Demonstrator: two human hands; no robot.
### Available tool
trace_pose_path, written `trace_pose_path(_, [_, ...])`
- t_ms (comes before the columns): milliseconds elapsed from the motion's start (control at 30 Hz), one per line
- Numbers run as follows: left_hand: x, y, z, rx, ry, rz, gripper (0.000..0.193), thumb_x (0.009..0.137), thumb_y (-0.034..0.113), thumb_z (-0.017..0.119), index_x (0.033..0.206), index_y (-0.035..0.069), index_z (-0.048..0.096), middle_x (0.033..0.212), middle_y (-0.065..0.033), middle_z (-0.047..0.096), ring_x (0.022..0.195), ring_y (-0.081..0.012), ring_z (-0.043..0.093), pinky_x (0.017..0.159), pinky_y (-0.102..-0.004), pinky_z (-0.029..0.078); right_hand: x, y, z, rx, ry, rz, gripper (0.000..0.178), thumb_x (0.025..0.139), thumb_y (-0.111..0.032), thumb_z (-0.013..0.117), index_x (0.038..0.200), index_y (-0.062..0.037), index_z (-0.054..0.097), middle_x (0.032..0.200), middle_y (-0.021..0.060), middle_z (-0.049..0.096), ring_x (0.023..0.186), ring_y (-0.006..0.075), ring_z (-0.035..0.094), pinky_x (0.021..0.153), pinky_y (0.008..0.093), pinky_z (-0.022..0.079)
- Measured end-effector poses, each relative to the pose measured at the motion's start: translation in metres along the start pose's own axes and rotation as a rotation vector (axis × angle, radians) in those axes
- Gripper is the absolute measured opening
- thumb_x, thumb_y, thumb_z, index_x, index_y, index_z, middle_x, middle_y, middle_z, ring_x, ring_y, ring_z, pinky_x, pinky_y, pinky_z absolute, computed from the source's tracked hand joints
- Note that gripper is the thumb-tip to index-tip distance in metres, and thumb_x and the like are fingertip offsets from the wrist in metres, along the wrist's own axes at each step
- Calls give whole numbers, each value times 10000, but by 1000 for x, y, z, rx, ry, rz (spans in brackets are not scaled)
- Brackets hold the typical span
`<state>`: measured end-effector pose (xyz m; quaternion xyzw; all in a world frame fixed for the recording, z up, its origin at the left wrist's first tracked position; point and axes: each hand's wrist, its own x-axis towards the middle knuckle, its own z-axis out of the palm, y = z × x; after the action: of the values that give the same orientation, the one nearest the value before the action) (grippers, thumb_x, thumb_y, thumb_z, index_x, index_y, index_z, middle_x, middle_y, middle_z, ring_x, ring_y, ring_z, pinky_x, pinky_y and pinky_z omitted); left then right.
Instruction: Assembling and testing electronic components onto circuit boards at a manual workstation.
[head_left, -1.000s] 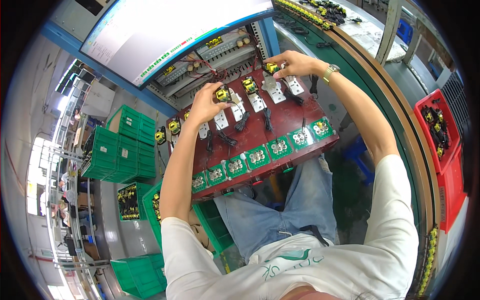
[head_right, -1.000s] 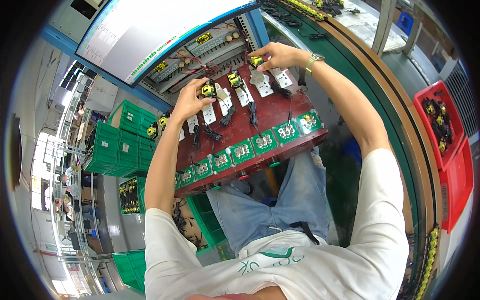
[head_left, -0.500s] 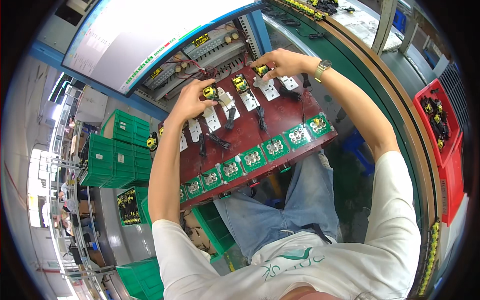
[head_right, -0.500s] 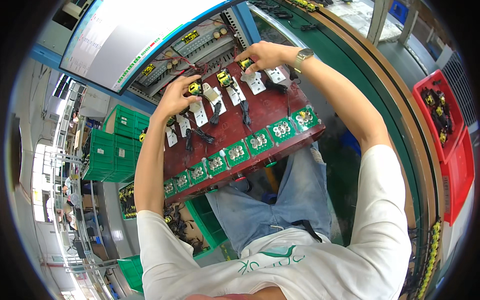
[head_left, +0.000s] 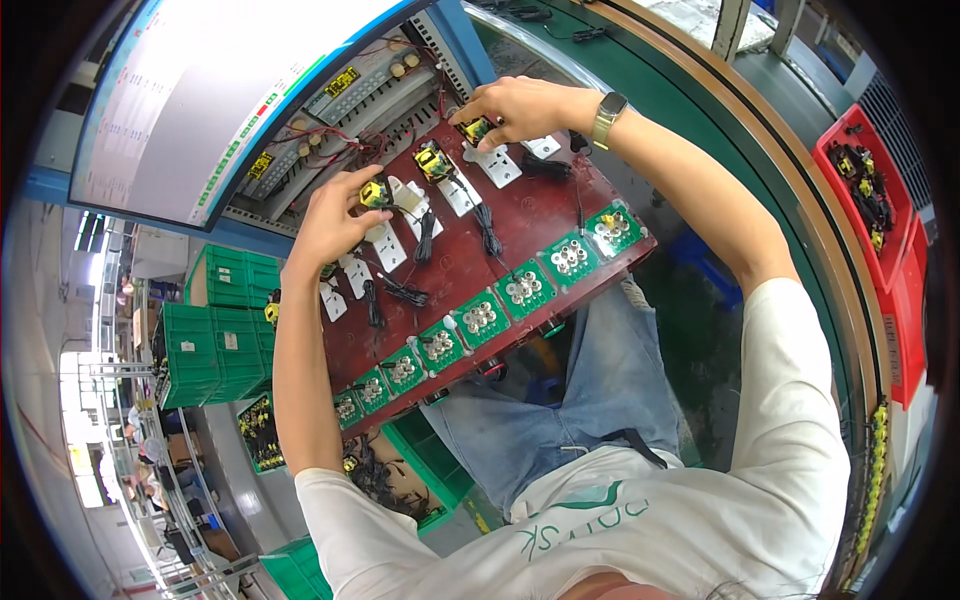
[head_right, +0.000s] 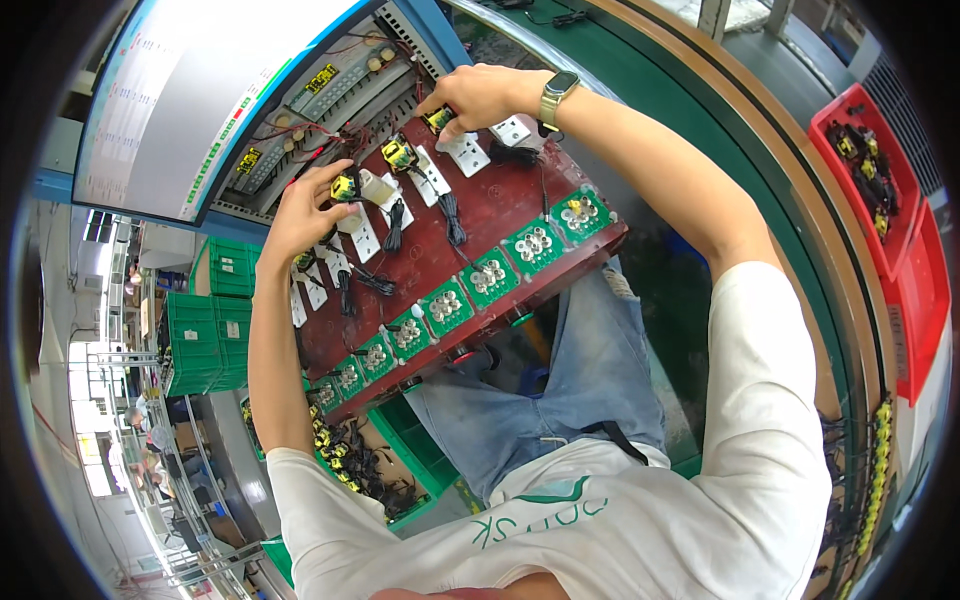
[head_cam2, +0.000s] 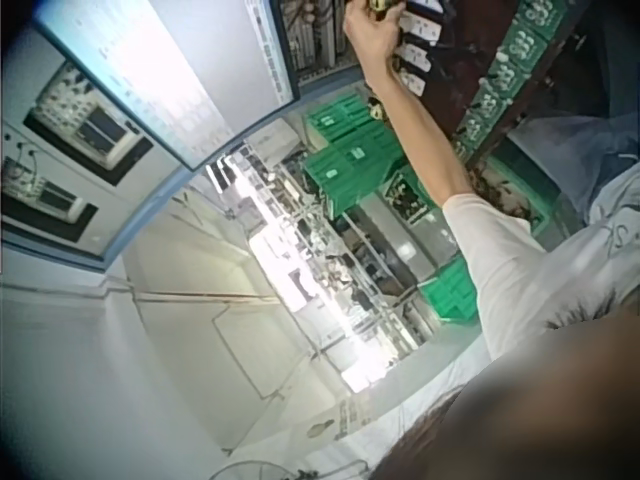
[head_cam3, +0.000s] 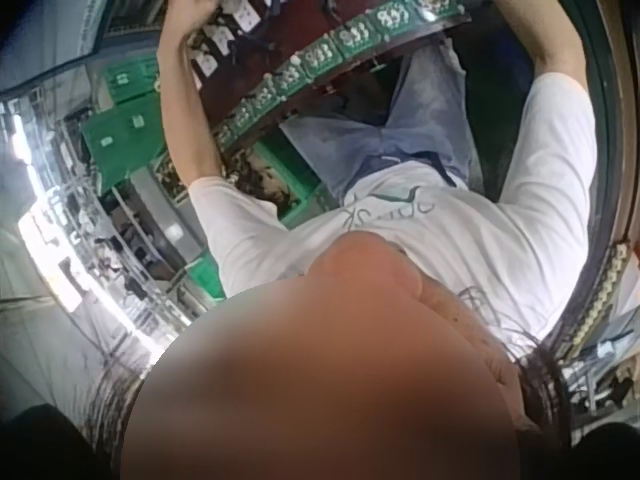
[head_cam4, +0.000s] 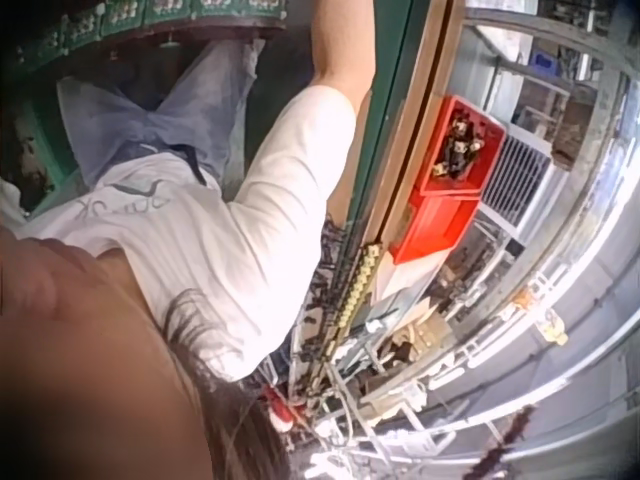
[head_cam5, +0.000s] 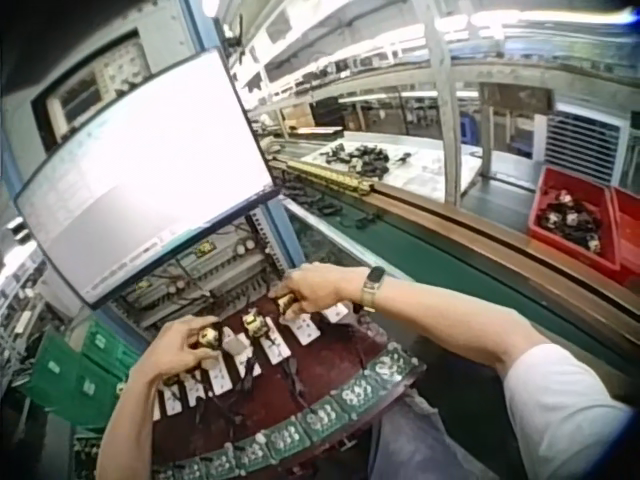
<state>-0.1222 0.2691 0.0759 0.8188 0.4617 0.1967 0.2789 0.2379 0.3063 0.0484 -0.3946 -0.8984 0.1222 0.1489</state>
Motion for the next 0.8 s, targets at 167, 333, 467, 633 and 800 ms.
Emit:
trace_pose_path(167, [8, 25, 8, 356, -71, -60, 678, 802, 82, 878, 1428, -48, 655, 1181, -185, 729, 1000, -328, 734, 934, -407, 571, 0, -2, -3, -12, -22, 30, 604, 901, -324, 837, 1447, -118, 684, 1345, 123, 719, 1077, 381, 727, 949, 498, 565])
trace_pose_path(333, [11, 52, 20, 606, -100, -111, 727, 792, 107, 891, 1451, -54, 631, 1200, -198, 726, 1025, -376, 724, 952, -425, 572, -10, 13, 8, 12, 98, -82, 640, 898, -323, 841, 1480, -123, 664, 1356, 120, 722, 1070, 361, 734, 941, 491, 567])
trace_pose_path(467, [-4, 37, 19, 560, -39, -55, 643, 828, 44, 833, 1429, -71, 636, 1209, -207, 720, 1023, -367, 721, 935, -412, 568, -13, 22, -12, 355, 177, 85, 564, 962, -271, 780, 1478, -73, 665, 1261, 110, 780, 986, 287, 746, 906, 432, 585])
trace_pose_path(633, [-44, 66, 61, 586, 432, 151, 530, 886, 57, 769, 1388, -62, 645, 1146, -228, 713, 1022, -422, 702, 940, -478, 567, -12, 55, -4, 305, 277, 188, 448, 998, -226, 689, 1390, -11, 716, 1188, 104, 806, 892, 248, 725, 840, 386, 584])
trace_pose_path(800, [-68, 98, 90, 658, 191, -163, 175, 836, -63, 654, 992, -90, 730, 977, -252, 716, 888, -438, 703, 794, -495, 599, 3, 76, 19, 232, 360, 116, 395, 1010, -214, 623, 1298, 23, 754, 1135, 92, 812, 816, 254, 702, 788, 390, 567])
